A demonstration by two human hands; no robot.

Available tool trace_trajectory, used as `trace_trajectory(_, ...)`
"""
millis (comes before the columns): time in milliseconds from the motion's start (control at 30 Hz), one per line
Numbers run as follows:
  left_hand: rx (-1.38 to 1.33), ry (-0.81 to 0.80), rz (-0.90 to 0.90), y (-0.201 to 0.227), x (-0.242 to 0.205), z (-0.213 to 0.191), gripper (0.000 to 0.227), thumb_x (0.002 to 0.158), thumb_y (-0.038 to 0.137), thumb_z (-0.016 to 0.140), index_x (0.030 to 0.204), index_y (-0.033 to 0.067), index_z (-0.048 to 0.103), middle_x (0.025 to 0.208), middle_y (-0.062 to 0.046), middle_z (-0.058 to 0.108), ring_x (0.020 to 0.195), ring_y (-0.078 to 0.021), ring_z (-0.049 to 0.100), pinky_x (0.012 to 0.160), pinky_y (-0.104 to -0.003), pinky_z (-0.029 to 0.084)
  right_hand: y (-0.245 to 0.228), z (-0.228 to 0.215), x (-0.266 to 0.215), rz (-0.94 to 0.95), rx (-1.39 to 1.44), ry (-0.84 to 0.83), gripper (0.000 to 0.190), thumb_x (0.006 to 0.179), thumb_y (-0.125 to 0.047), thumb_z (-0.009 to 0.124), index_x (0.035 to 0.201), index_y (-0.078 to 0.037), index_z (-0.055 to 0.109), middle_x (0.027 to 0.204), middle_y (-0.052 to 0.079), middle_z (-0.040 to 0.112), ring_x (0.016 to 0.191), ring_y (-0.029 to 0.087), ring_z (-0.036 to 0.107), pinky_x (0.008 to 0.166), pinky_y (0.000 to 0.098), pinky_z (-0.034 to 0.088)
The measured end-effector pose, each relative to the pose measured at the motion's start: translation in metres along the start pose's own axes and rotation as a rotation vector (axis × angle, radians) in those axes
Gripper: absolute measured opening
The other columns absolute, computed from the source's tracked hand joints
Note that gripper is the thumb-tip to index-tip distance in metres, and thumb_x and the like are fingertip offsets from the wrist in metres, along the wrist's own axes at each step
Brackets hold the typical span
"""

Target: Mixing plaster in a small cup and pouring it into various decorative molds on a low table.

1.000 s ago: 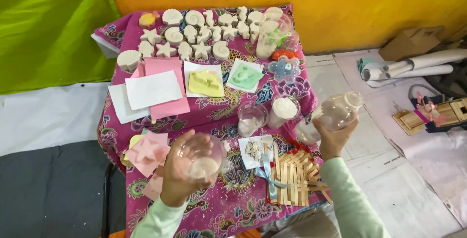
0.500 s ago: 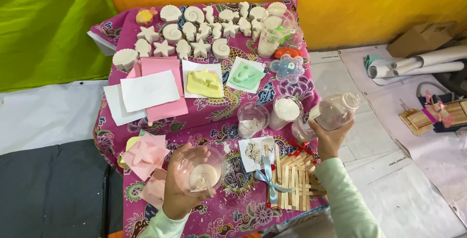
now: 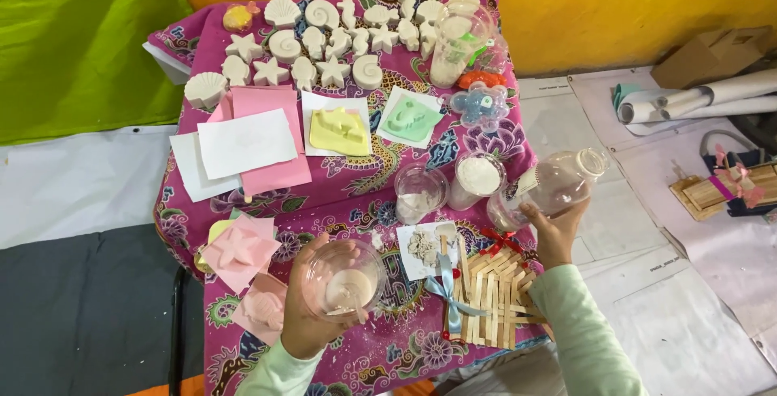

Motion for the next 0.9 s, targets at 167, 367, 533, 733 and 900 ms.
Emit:
trace_trajectory(167,0.035,0.009,0.005,0.005,0.0,-0.001,0.111,0.063,0.013,0.096,0.154,0.0112,0.033,0.138,-0.017,0.057,0.128,-0.03,0.059,0.112,-0.045,0.051,-0.004,0.0,0.001,-0.03,0.061,-0.009,0.105,0.077,-0.029,0.074,0.159,-0.016,0.01,0.157,0.027,0.026,0.145,0.049,0.033,0.116,0.0618,0.033)
trace_trajectory(367,0.008,0.069,0.024,0.01,-0.005,-0.015,0.112,0.061,0.006,0.095,0.154,0.0115,0.033,0.14,-0.018,0.056,0.129,-0.0315,0.058,0.11,-0.046,0.052,-0.099,-0.002,-0.022,-0.366,-0.207,0.358,0.067,0.108,-0.046,0.04,0.157,-0.008,0.016,0.157,0.021,0.021,0.151,0.04,0.021,0.127,0.0605,0.019)
trace_trajectory(533,0.023,0.147,0.101,0.038,-0.013,-0.033,0.11,0.061,0.008,0.094,0.154,0.0124,0.035,0.143,-0.017,0.057,0.128,-0.0322,0.061,0.106,-0.045,0.058,-0.201,0.062,-0.081,-0.826,-0.364,0.309,0.047,0.098,-0.006,0.053,0.141,-0.005,0.035,0.136,0.012,0.036,0.13,0.029,0.036,0.111,0.0457,0.038)
trace_trajectory(733,0.226,0.271,0.122,0.061,-0.035,-0.072,0.114,0.055,0.008,0.093,0.152,0.0124,0.034,0.139,-0.019,0.058,0.124,-0.0328,0.064,0.104,-0.047,0.059,-0.184,0.259,-0.134,-0.613,-0.343,-0.816,0.034,0.086,-0.002,0.065,0.12,-0.004,0.067,0.119,0.014,0.067,0.103,0.028,0.066,0.088,0.0377,0.056)
trace_trajectory(900,0.255,0.29,0.147,0.059,-0.039,-0.075,0.114,0.056,0.009,0.093,0.154,0.0105,0.034,0.137,-0.019,0.057,0.125,-0.0311,0.061,0.109,-0.044,0.053,-0.075,0.364,-0.179,-0.486,-0.934,-1.31,0.048,0.099,-0.019,0.054,0.147,-0.022,0.054,0.136,0.014,0.06,0.108,0.032,0.064,0.094,0.0474,0.055)
Point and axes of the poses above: each hand's wrist, its own x-axis towards the middle knuckle, its own z-axis out of the palm, y = z × x, the point moved 9 cm from there along x, towards the middle knuckle
